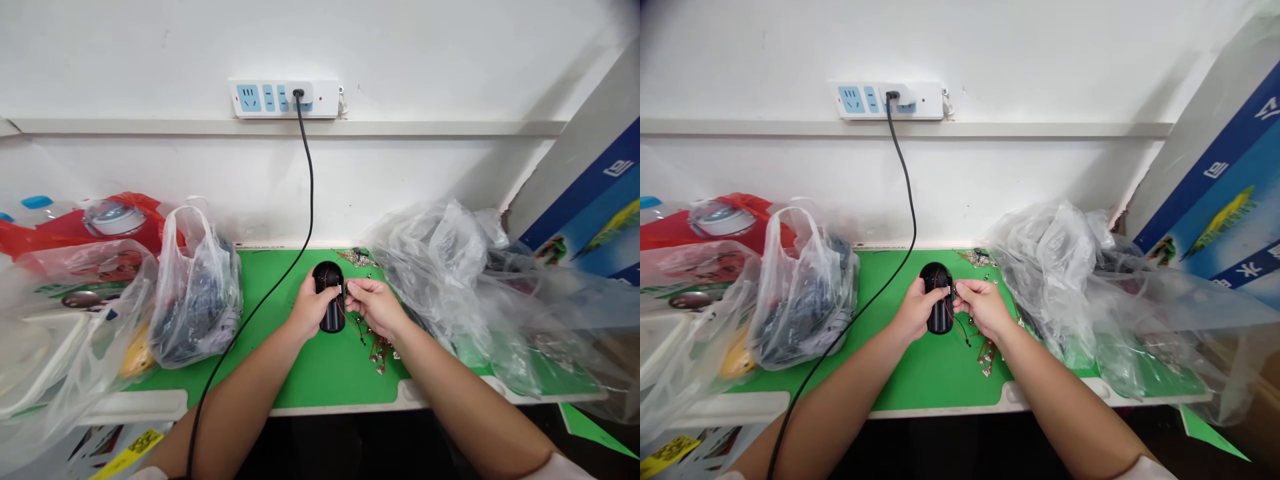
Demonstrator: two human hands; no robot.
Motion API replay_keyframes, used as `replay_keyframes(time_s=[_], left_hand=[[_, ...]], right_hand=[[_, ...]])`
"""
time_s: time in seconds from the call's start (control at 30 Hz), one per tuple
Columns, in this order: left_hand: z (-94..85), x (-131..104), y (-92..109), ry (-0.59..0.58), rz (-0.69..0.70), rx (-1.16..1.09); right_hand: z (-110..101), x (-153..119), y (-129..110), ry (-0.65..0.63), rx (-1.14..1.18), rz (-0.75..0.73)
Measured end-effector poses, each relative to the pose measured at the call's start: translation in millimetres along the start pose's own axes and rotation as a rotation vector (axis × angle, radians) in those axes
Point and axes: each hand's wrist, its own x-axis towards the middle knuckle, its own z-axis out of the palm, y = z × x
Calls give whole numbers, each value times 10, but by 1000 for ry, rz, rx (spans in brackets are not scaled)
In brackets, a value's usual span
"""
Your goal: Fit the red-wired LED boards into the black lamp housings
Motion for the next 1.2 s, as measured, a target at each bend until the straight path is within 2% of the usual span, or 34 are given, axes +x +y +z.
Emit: replay_keyframes(time_s=[0.27,0.67,0.77,0.9,0.97,1.2], left_hand=[[-29,14,-46,-20,71,49],[-42,36,-68,-4,157,130],[-46,46,-65,16,176,147],[-52,50,-52,29,170,161],[-52,46,-46,32,171,158],[-34,33,-85,66,209,119]], right_hand=[[59,-6,48,72,-79,-64],[56,18,127,66,-134,-64],[79,-5,147,48,-316,-170],[105,-44,188,26,-664,-458],[120,-60,212,2,-757,-549],[161,-82,313,25,-773,-595]])
